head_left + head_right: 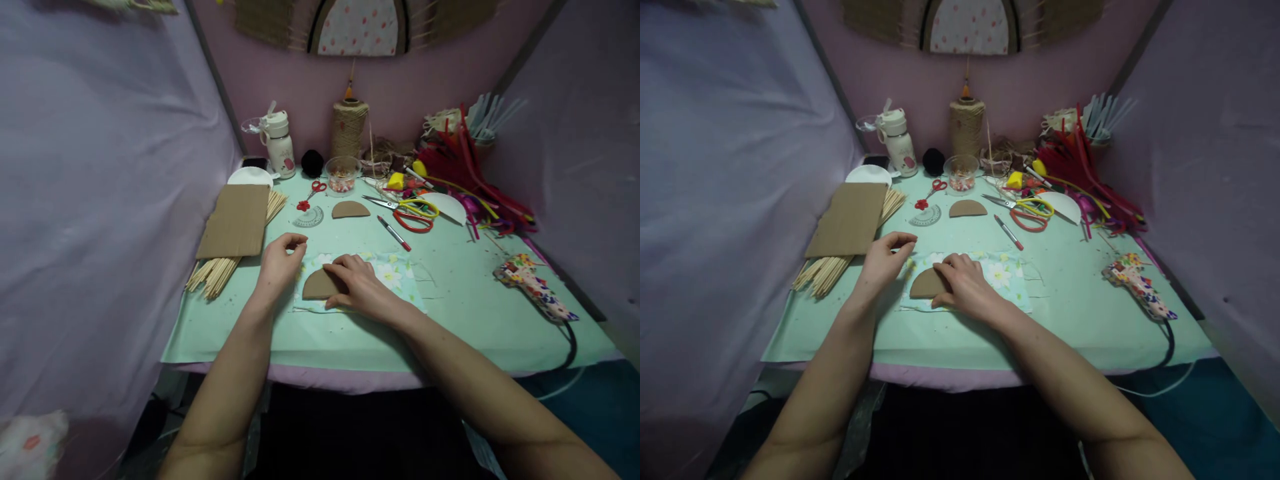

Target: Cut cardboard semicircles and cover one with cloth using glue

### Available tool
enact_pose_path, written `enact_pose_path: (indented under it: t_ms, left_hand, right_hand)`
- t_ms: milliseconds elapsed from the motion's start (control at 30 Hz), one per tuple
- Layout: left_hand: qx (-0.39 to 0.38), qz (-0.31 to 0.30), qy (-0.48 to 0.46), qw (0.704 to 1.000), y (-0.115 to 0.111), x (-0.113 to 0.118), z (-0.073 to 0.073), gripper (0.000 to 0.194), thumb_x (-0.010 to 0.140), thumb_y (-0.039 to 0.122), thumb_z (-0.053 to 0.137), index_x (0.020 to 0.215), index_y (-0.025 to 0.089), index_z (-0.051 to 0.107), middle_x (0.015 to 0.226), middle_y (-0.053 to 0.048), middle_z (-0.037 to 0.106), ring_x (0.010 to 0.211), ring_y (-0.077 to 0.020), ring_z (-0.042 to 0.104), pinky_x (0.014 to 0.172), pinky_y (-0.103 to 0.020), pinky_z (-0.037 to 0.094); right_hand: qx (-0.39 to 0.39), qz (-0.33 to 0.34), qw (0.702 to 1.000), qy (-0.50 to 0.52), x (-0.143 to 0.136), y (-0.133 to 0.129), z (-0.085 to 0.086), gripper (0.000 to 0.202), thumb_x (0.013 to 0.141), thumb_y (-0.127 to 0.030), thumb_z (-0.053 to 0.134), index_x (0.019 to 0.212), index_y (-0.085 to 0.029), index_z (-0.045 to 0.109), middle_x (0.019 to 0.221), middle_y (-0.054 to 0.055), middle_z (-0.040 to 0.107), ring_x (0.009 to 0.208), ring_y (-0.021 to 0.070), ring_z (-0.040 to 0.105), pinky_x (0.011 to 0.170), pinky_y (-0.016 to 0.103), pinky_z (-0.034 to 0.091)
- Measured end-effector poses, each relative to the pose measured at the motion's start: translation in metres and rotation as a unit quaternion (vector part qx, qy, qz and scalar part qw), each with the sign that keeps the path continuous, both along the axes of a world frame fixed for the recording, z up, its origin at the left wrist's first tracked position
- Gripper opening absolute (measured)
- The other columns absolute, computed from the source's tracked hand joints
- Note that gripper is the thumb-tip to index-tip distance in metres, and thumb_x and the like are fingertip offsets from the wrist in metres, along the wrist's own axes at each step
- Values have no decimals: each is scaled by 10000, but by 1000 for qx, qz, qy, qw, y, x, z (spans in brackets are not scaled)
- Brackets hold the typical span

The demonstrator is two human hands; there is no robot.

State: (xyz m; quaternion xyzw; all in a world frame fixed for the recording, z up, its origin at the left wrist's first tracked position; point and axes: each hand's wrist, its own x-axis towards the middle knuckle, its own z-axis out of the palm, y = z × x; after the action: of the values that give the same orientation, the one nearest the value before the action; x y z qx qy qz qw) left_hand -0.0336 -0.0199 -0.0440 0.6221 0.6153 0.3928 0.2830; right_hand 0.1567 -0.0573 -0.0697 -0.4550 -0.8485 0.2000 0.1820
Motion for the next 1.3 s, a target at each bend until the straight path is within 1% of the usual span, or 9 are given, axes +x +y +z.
enact_pose_path:
  t_ms: [200,400,700,867,967,1033,1133,1233,1300]
  left_hand:
    - [-3,2,1,1000,-1,1,2,172,776,226,556,895,194,677,935,-65,726,898,-200,656,850,-344,496]
    - [-4,2,1,1000,0,0,1,156,781,229,558,885,206,672,936,-57,727,894,-198,659,861,-347,494]
    - [-3,-1,1,1000,0,0,1,170,777,230,556,892,188,674,940,-62,729,894,-201,658,850,-334,498]
    - [-3,-1,-3,1000,0,-1,1,173,771,233,558,892,197,676,950,-61,726,904,-197,656,859,-331,497]
    - [0,-2,-4,1000,0,-1,1,173,774,234,557,892,199,678,946,-62,726,903,-199,654,858,-339,497]
    - [3,-5,5,1000,-1,-1,1,180,778,234,557,906,200,679,952,-63,724,897,-202,651,845,-343,501]
    - [8,-35,46,998,-2,1,2,191,776,243,580,936,206,677,998,-62,708,915,-207,638,837,-347,500]
    - [17,-111,106,988,-4,1,1,218,773,269,619,978,213,671,1051,-59,678,989,-219,609,904,-366,472]
    - [21,-158,135,978,-5,0,-1,277,763,280,649,1036,227,655,1102,-59,648,1062,-232,580,954,-379,444]
  right_hand:
    - [-2,10,1000,-3,-5,0,3,646,699,-456,784,1260,-223,564,1172,112,548,1072,298,466,895,434,373]
    - [7,16,1000,-5,-7,1,-1,655,701,-442,784,1285,-259,551,1184,117,552,1067,311,467,874,443,371]
    - [9,10,1000,-19,-7,2,-2,653,691,-453,788,1267,-249,561,1171,114,553,1059,310,471,869,443,375]
    - [4,10,1000,-5,-5,0,0,658,702,-482,771,1273,-242,548,1202,122,541,1085,310,469,900,448,366]
    - [6,9,1000,7,-1,-1,2,620,751,-476,730,1287,-236,533,1218,122,538,1107,304,476,913,445,372]
    - [6,0,1000,18,2,-1,2,504,818,-422,671,1273,-243,544,1197,108,558,1101,286,494,913,432,375]
    - [8,-39,998,53,8,4,2,320,882,-297,587,1195,-235,596,1126,80,603,1059,249,538,906,397,383]
    - [8,-89,992,93,14,9,3,217,875,-222,567,1077,-217,645,1034,63,633,950,212,592,844,351,419]
    - [6,-113,988,108,18,12,5,180,861,-203,575,1022,-210,656,992,55,641,885,194,608,797,328,435]
